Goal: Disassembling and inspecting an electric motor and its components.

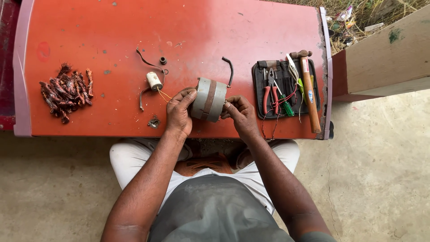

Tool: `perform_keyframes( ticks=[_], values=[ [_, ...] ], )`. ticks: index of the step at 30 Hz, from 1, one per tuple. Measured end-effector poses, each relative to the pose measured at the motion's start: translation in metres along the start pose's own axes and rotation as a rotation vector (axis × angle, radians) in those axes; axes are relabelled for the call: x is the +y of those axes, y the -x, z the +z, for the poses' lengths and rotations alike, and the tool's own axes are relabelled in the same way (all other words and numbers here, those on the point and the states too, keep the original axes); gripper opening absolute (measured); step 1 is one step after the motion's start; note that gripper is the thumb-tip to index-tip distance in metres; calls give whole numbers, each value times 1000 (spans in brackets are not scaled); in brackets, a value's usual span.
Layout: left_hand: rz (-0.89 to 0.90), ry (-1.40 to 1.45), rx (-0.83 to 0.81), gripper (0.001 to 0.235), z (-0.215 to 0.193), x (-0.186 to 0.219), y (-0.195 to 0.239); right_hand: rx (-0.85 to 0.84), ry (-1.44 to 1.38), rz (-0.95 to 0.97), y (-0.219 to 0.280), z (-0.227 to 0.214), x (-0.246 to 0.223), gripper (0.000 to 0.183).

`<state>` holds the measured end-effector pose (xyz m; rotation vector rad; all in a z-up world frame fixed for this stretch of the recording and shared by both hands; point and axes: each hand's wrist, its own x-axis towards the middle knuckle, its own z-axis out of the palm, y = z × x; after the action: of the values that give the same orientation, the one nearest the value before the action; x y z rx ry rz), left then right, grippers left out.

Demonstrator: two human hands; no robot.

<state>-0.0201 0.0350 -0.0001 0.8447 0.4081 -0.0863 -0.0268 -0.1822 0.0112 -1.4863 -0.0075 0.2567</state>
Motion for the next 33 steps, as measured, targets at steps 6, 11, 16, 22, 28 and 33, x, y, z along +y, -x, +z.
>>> perform_keyframes(
  ticks=[6, 11, 16, 22, 28, 33],
  values=[
    [-22, -1, 53, 16, -1, -3, -2, 8, 102, -8, -5, -3, 24, 28],
    [-17, 14, 52, 16, -2, -2, -1, -22, 125, -108, -3, 3, 9, 22],
    [29, -13, -48, 14, -1, 2, 2, -59, 194, -173, 0, 3, 13, 24],
    [31, -76, 6, 12, 4, -1, 2, -19, 165, -76, 0, 6, 14, 25],
    [15, -77, 43, 13, 8, 0, 2, -60, 156, -14, -3, 3, 11, 27],
    [25, -74, 52, 12, 6, -1, -2, -34, 206, -164, -9, 7, 1, 26]
  ],
)
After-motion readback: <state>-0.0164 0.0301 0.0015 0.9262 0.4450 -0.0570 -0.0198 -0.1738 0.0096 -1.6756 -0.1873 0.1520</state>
